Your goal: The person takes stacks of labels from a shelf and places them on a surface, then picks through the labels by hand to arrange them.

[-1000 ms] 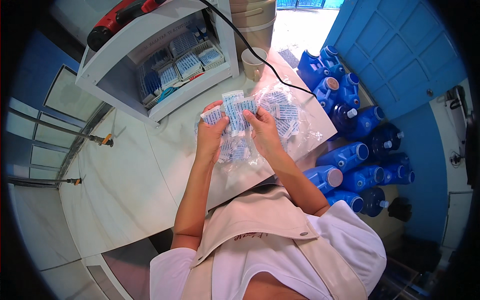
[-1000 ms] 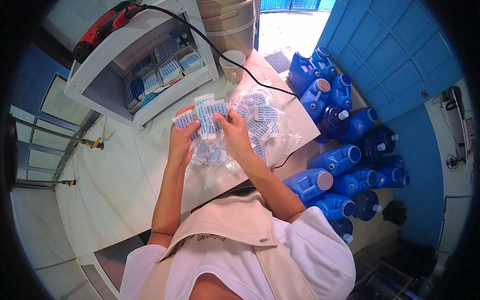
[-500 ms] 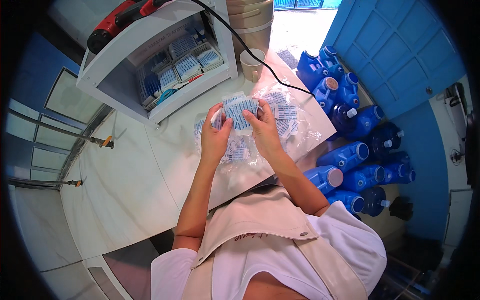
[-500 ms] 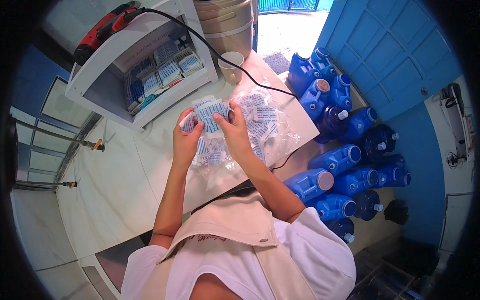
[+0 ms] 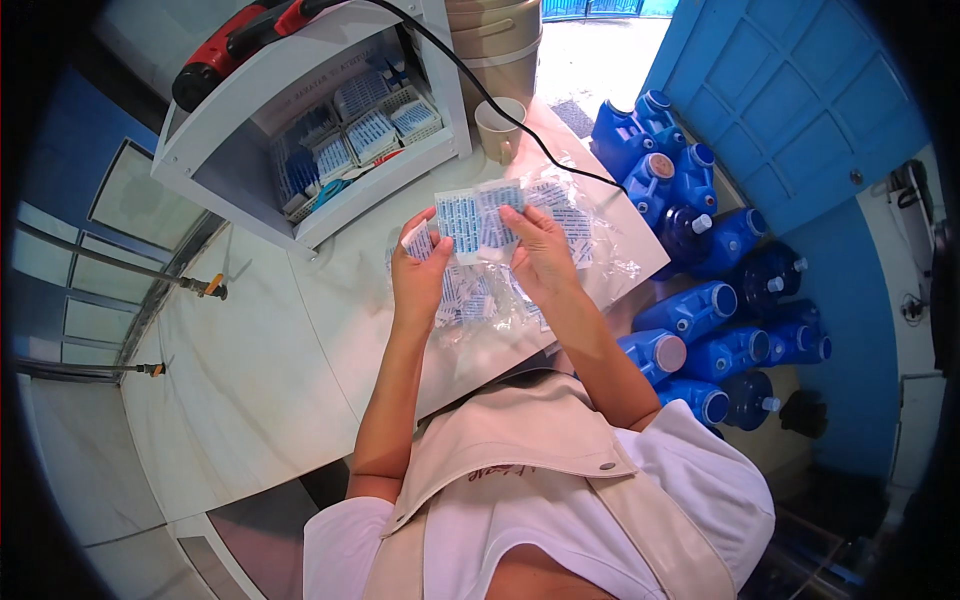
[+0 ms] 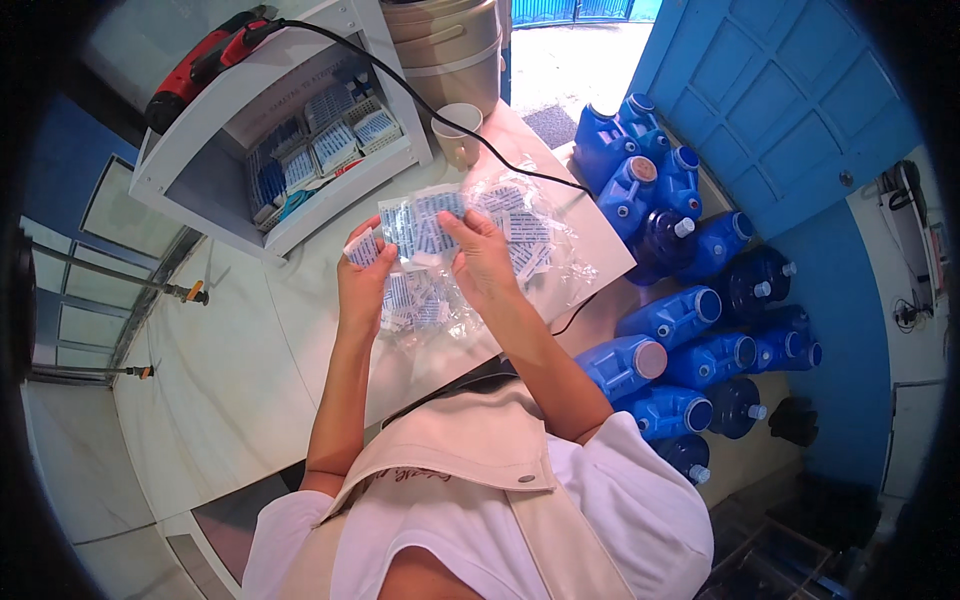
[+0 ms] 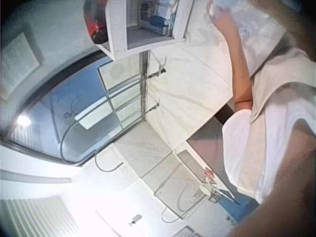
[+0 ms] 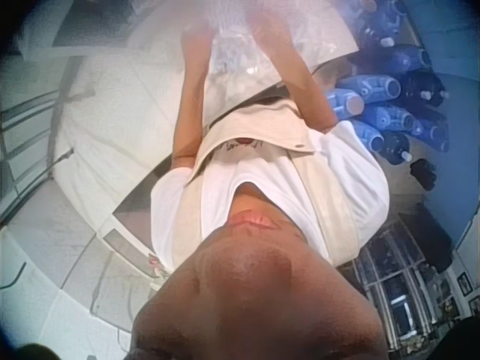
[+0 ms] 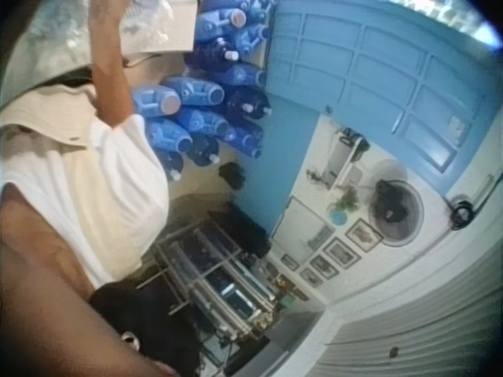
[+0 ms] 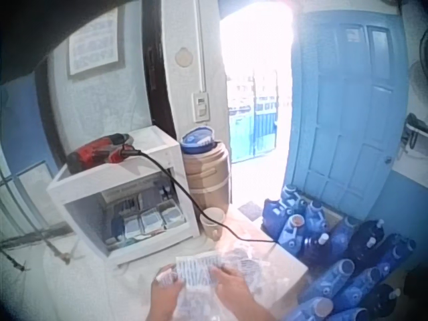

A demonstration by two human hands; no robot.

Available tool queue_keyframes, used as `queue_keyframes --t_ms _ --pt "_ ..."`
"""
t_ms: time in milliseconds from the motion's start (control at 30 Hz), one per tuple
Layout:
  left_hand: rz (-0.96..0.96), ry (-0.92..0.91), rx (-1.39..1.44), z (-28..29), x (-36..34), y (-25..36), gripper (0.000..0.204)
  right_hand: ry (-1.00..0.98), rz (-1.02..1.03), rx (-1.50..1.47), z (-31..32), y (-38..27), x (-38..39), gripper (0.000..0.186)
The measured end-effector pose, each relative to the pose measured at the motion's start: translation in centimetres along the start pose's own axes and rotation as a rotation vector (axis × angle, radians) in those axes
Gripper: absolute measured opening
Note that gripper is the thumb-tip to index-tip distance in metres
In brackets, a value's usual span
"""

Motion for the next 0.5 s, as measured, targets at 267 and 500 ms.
queue_keyframes --t_ms 267,500 --pt "0.05 -0.069 0.193 -1.2 0.2 0.9 0.046 0.05 -0.214 0.064 0.3 1.4 0.1 0.016" --pt "0.102 -0.145 0.309 -0.7 0.1 0.6 0.049 0.061 -0.264 -0.044 1.1 2.2 -0.2 0.015"
Point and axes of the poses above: each hand's wrist, its own x-axis away from the middle knuckle, its own z-axis out of the back of the hand, y = z × x, the point moved 7 cm from there along -x, towards the middle knuckle, and after that the axes turned 6 degrees about -x, right-handed, at the moved point
